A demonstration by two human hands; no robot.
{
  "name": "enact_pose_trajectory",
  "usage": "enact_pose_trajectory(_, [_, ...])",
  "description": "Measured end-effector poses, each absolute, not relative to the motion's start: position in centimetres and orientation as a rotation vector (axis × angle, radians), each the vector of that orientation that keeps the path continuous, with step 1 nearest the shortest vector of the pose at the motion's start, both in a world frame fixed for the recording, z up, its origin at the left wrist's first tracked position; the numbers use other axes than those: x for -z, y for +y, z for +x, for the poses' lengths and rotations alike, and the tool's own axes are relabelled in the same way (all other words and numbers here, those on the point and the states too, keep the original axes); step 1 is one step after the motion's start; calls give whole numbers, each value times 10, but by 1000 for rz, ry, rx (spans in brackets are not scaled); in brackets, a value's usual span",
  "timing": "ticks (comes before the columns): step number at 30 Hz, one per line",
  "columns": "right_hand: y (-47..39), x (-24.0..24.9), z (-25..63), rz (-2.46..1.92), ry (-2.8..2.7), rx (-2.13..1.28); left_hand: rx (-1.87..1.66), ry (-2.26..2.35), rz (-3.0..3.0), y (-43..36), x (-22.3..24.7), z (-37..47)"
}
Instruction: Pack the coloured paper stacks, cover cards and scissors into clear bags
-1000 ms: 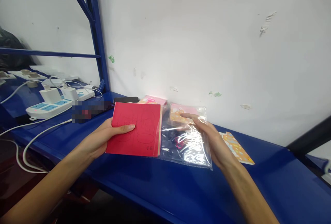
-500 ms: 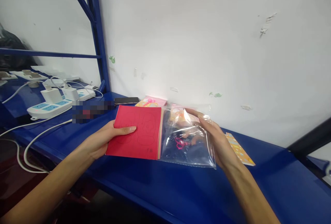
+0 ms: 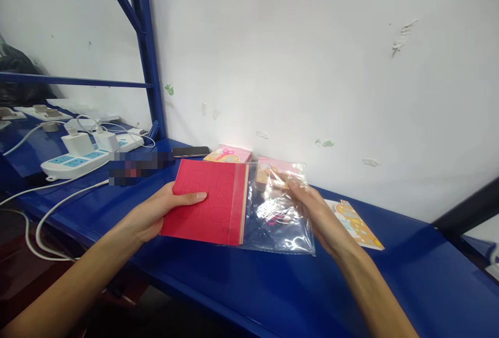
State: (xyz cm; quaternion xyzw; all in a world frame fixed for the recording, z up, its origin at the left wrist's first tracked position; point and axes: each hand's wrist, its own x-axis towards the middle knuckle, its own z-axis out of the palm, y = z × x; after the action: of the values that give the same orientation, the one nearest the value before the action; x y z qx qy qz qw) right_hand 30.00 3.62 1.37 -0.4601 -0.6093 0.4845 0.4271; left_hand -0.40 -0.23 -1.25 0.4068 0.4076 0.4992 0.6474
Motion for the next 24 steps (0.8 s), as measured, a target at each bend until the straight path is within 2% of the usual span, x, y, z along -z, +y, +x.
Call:
enact_pose_trajectory(4, [50,7,301,-1229,-1654,-1017,-1281,1004,1084,-7,7,0])
enact_pose_trajectory(7, [53,12,296,-1200,-1696,-536,-1513,1227,1398,-12,2,1])
enact_pose_trajectory(10, [47,7,289,-1032,-1792,17,-1668,1407,1957,-17,0,-3])
enact_pose_trajectory(13, [38,5,282,-838,-2031,261,-1615,1137,2675,-23,-1,-6])
enact_pose_trajectory(16, [31,12,275,-623,-2257,267,-1535,982,3056,-29,-1,-2])
enact_pose_trajectory(19, [25,20,267,-555,-2244,154,-1695,1150,3082,-32,1,6])
enact_pose_trajectory(22, [18,20,259,-699,-2064,-125,-2152,1511,2669,-32,3,16])
enact_pose_trajectory(24, [13,16,255,-828,-1959,-435,-2314,1614,2199,-31,4,21])
